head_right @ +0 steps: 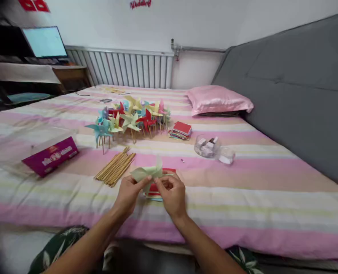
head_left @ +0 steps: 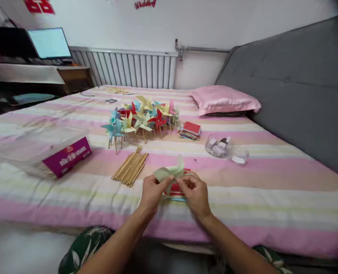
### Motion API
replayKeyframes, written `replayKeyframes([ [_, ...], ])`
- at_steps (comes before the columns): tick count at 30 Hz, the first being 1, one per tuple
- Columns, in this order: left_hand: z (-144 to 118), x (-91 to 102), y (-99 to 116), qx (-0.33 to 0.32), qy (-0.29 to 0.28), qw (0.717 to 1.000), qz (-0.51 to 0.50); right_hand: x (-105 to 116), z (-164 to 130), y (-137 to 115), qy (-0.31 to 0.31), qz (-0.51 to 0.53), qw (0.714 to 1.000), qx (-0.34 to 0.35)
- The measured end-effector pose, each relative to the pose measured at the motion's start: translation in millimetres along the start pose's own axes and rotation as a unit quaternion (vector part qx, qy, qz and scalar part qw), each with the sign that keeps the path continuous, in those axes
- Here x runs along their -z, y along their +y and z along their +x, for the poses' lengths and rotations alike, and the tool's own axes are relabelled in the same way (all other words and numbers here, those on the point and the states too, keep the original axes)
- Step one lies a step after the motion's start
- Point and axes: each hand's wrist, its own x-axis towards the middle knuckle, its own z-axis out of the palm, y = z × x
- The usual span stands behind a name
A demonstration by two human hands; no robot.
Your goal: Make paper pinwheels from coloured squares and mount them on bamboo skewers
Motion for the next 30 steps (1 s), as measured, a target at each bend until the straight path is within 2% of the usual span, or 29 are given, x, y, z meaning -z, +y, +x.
replayKeyframes([
  [10, 1, 2.7, -1, 0.026, 0.005, 1.000, 0.001, 2, 2, -2, -0.009, -0.014, 1.000, 0.003],
  [18, 0, 1.0, -2, 0.041, 0.039, 0.998, -0.018, 1, 0, -1, -0.018, -0.007, 1.000, 0.003],
  [21, -1, -1.7, 1, 0.077, 0.051, 0.993, -0.077, -1, -3, -2, -0.007, 0.049, 0.999, -0.021],
  [24, -2, -3.4, 4, 0.088, 0.041, 0.987, -0.126, -3, -5, -3, 0.006, 0.118, 0.992, -0.052],
  [30, -5, -4.6, -1, 0.103, 0.041, 0.987, -0.120, -10, -6, -6, -0.018, 0.260, 0.958, -0.118],
])
